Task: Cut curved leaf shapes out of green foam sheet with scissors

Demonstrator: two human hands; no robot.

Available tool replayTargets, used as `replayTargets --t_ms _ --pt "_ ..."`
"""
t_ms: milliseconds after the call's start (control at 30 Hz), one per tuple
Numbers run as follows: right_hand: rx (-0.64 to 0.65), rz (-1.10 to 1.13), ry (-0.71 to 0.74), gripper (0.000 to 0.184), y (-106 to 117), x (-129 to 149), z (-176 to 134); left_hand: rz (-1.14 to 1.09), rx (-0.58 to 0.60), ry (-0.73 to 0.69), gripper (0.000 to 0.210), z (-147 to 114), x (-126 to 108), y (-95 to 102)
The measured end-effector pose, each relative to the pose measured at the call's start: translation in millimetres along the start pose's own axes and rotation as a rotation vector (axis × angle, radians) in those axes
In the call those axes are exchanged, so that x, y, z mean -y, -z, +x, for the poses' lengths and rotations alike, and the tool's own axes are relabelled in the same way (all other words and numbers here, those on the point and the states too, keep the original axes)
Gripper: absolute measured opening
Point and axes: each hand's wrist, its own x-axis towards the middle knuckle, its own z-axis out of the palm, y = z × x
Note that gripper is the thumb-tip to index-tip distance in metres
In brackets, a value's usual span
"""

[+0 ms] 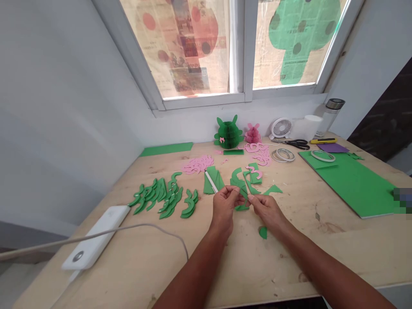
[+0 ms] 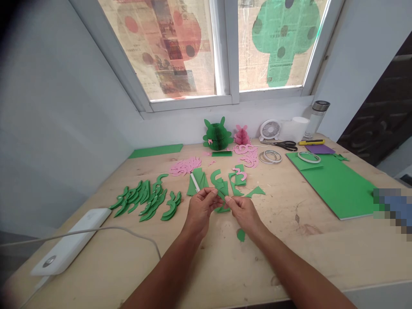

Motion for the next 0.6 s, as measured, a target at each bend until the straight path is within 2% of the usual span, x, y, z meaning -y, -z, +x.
replayTargets --t_ms 600 --pt "-0.003 0.011 0.015 0.045 -0.5 -2.3 0.3 -0.024 0.002 -0.004 0.019 -2.9 -0.2 -0.3"
